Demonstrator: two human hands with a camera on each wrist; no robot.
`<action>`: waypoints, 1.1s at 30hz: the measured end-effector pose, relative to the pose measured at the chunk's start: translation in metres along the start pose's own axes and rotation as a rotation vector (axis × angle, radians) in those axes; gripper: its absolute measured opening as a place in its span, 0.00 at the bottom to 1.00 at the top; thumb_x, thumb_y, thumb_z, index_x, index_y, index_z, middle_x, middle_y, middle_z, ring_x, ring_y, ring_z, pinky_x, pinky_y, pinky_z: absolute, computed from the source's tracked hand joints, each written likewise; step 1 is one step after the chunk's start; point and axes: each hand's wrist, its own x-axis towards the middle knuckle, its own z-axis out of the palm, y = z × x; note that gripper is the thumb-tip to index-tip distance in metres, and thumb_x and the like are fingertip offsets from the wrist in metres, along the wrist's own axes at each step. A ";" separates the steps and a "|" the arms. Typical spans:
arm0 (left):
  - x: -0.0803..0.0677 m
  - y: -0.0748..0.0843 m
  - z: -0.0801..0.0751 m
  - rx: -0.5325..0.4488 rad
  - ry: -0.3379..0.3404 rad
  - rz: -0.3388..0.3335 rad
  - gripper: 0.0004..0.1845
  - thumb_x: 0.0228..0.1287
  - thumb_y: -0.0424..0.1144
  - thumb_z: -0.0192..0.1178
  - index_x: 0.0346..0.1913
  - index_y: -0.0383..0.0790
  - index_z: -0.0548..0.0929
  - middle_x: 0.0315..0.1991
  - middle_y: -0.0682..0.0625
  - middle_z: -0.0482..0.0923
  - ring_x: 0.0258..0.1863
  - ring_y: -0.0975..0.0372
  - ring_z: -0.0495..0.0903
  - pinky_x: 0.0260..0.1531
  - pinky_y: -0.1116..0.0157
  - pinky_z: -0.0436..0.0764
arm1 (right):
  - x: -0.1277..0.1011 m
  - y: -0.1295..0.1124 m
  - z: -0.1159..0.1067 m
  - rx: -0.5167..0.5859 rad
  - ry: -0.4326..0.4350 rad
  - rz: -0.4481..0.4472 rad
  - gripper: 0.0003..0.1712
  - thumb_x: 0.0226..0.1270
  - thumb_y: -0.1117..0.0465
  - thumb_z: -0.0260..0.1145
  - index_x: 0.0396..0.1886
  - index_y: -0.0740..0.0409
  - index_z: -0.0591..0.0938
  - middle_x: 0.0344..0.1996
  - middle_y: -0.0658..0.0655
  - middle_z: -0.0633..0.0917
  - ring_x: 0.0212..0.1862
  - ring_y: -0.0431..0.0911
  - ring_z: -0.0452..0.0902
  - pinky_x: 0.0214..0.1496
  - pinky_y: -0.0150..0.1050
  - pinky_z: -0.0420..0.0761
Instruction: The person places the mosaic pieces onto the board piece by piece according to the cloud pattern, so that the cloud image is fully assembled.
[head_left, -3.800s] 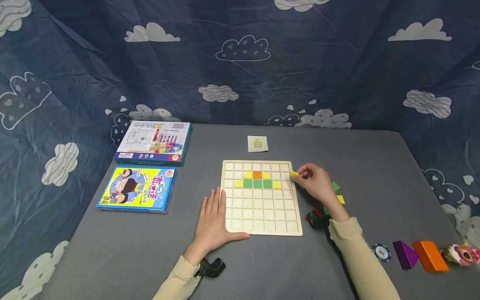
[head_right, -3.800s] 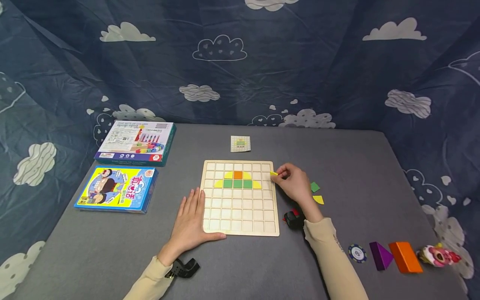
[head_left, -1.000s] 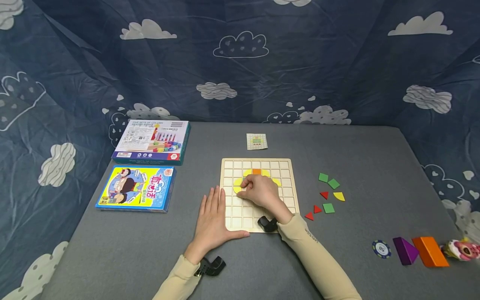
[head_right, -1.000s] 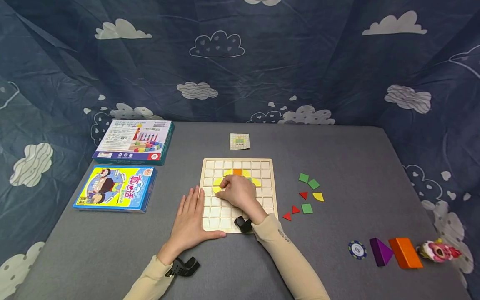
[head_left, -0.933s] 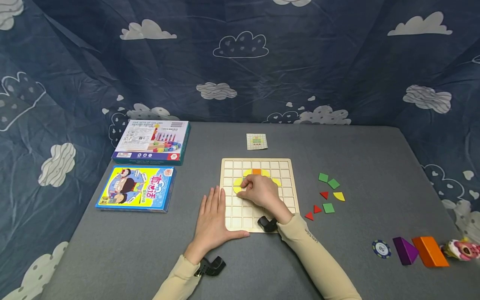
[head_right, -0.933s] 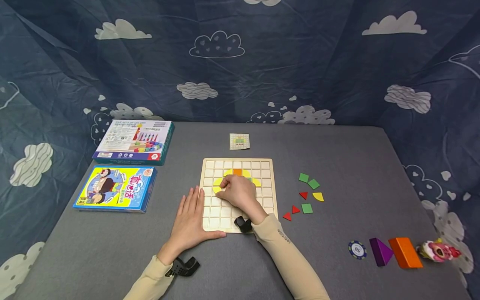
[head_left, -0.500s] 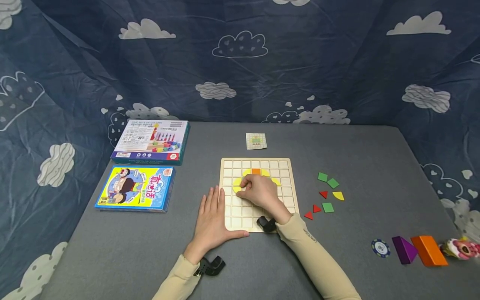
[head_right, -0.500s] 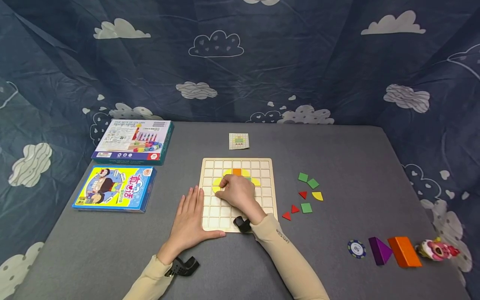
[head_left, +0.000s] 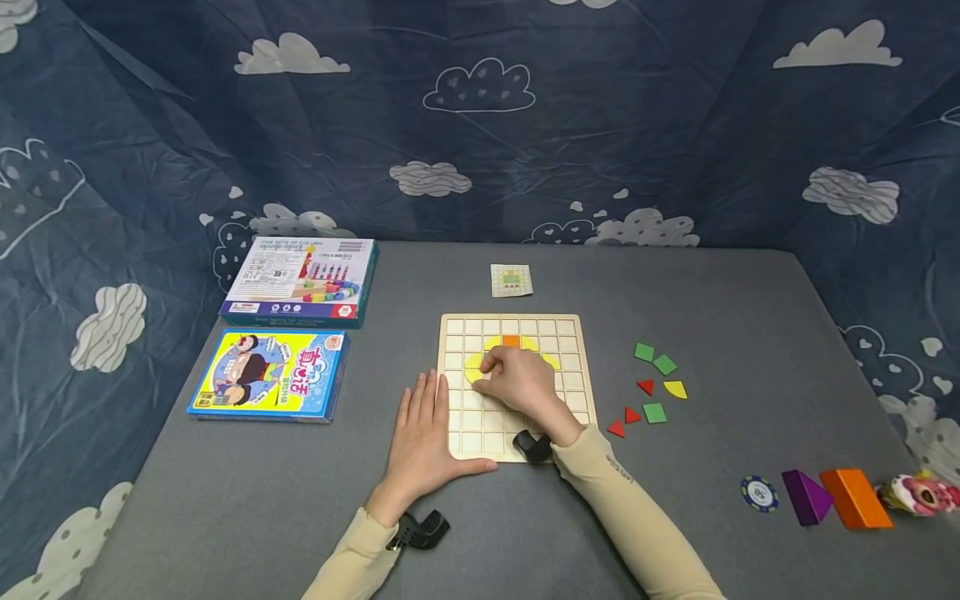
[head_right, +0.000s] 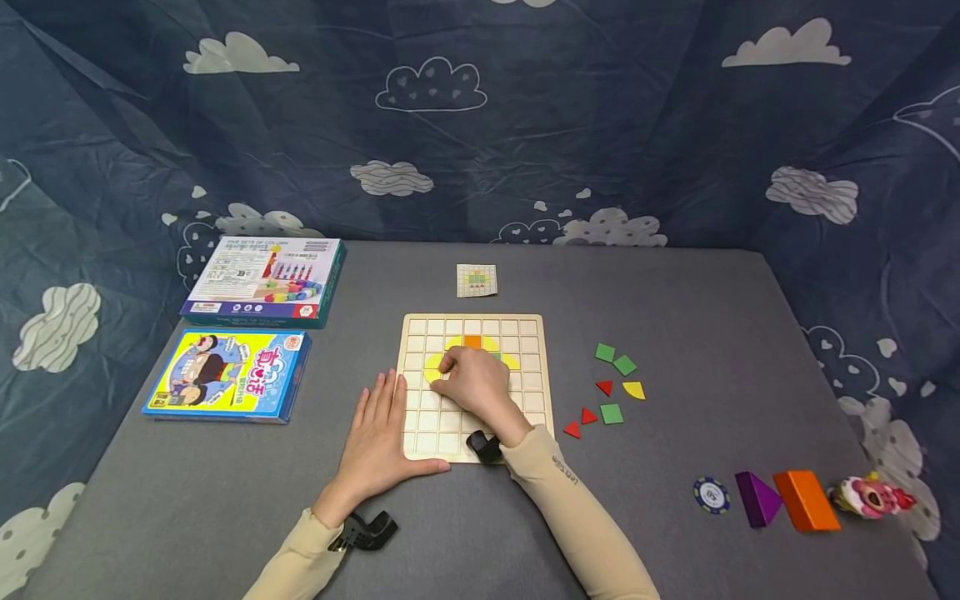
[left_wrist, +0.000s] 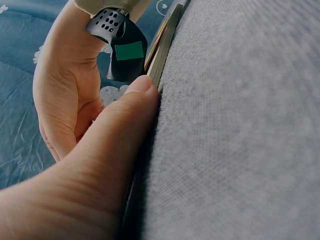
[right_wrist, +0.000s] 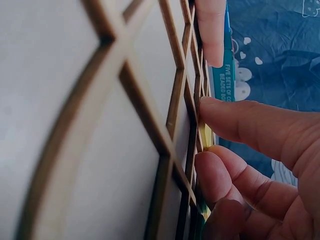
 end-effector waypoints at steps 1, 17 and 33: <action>0.000 0.000 0.000 0.000 0.000 -0.001 0.73 0.34 0.82 0.56 0.73 0.28 0.48 0.73 0.35 0.44 0.72 0.47 0.41 0.68 0.50 0.41 | 0.000 0.000 -0.001 0.007 -0.002 -0.001 0.12 0.47 0.51 0.77 0.27 0.49 0.83 0.17 0.44 0.75 0.20 0.40 0.70 0.22 0.38 0.66; 0.001 0.000 0.000 -0.014 -0.016 -0.008 0.73 0.34 0.82 0.57 0.73 0.28 0.46 0.73 0.35 0.42 0.73 0.49 0.38 0.68 0.51 0.38 | -0.019 0.024 -0.046 0.043 0.029 0.011 0.12 0.53 0.50 0.73 0.32 0.50 0.85 0.20 0.43 0.80 0.21 0.41 0.71 0.24 0.40 0.68; 0.000 0.000 0.002 -0.040 -0.020 -0.007 0.73 0.34 0.80 0.59 0.73 0.28 0.46 0.74 0.35 0.41 0.73 0.49 0.37 0.68 0.50 0.39 | -0.037 0.106 -0.103 0.033 0.223 0.165 0.18 0.57 0.48 0.71 0.37 0.57 0.84 0.25 0.52 0.82 0.17 0.45 0.68 0.18 0.43 0.67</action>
